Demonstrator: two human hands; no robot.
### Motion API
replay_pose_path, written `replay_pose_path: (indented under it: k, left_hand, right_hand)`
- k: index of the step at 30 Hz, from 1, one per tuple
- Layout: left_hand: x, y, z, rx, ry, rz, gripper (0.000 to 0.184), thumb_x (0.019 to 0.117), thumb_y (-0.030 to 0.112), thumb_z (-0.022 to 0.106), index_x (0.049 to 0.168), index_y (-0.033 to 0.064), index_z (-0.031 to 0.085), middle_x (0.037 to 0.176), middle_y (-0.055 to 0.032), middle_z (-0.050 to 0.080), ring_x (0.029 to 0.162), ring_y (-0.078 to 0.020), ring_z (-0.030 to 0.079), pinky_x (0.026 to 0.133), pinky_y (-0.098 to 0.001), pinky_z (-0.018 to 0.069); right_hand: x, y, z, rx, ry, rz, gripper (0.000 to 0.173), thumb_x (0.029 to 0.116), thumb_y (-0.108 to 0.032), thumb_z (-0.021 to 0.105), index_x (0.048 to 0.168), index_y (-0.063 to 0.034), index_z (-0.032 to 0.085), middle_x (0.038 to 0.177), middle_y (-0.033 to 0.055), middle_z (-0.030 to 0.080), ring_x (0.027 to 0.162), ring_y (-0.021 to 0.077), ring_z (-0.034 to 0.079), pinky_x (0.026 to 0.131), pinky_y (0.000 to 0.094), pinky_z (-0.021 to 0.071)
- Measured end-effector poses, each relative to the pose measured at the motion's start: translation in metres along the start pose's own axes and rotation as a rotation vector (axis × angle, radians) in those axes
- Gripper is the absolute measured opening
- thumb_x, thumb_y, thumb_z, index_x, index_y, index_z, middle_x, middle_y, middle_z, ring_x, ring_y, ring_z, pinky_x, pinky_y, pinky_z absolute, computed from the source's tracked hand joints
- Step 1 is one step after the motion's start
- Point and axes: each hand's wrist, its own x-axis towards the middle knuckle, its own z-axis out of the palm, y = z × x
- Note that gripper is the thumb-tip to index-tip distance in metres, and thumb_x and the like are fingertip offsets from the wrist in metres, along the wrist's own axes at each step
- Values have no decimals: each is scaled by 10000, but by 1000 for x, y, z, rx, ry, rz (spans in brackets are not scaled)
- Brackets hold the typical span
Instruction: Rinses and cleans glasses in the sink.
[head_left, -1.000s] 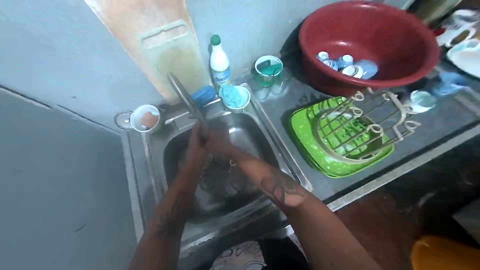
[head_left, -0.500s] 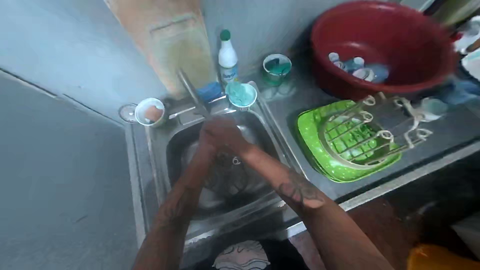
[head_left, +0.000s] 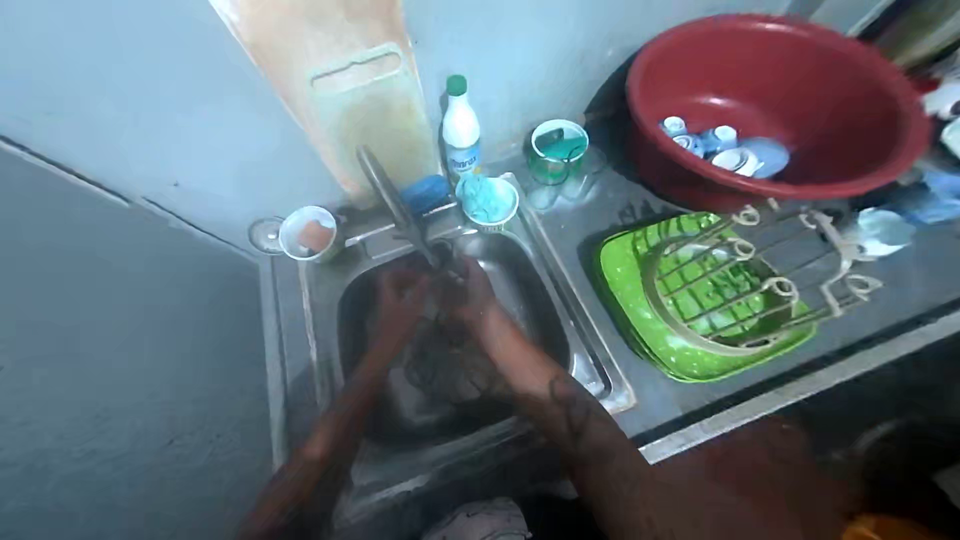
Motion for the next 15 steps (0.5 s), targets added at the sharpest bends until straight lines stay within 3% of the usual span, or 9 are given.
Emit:
replay_pose_path:
  k: [2,4,7,9,11,13,15]
  left_hand:
    - [-14,-8,-10,229,-98,1,455,1074,293,519,1329,-82,550,1250,-262,631,1148,-328,628,1014,-491,490]
    - [-29,-23,-6,400,-235,80,412,1074,271,514,1266,-74,630,1283,-270,624,1218,-363,602,1078,-496,454]
    - [-42,-48,12,537,-324,289,429,1045,274,569,1294,-68,639,1355,-291,597,1305,-428,552,1137,-523,408]
    - [-43,-56,23,542,-356,372,384,1049,237,559,1277,-56,657,1314,-273,630,1260,-417,592,1104,-524,444]
    - [-42,-63,30,559,-418,381,353,1065,217,521,1239,-44,682,1267,-258,664,1222,-414,624,1076,-538,469]
    - [-40,-57,31,619,-458,332,352,1077,202,488,1239,-44,682,1253,-263,670,1205,-430,632,1057,-559,474]
    - [-36,-46,30,666,-467,260,374,1093,200,450,1279,-47,660,1279,-271,656,1222,-437,621,1067,-565,460]
  right_hand:
    - [-2,-2,1,8,-44,55,425,1058,-491,425,1237,-123,543,960,61,630,748,164,637,650,313,565]
    - [0,3,3,0,-76,59,405,1063,-506,388,1153,-148,554,851,24,629,661,127,627,586,276,555]
    - [5,10,3,25,-71,103,396,1070,-475,395,1175,-122,540,873,48,605,685,146,614,607,288,551]
    - [2,9,8,27,-128,113,394,1064,-472,403,1101,-114,564,813,63,633,631,154,642,544,277,561]
    - [2,9,8,32,-146,78,395,1064,-471,402,1149,-131,584,874,62,649,685,154,654,583,280,569]
    - [6,4,10,55,-37,83,365,1059,-453,453,1209,-133,545,944,63,602,760,171,635,666,317,576]
    - [14,-1,8,-45,-65,83,364,1066,-448,433,1186,-123,546,894,54,591,711,156,614,635,303,562]
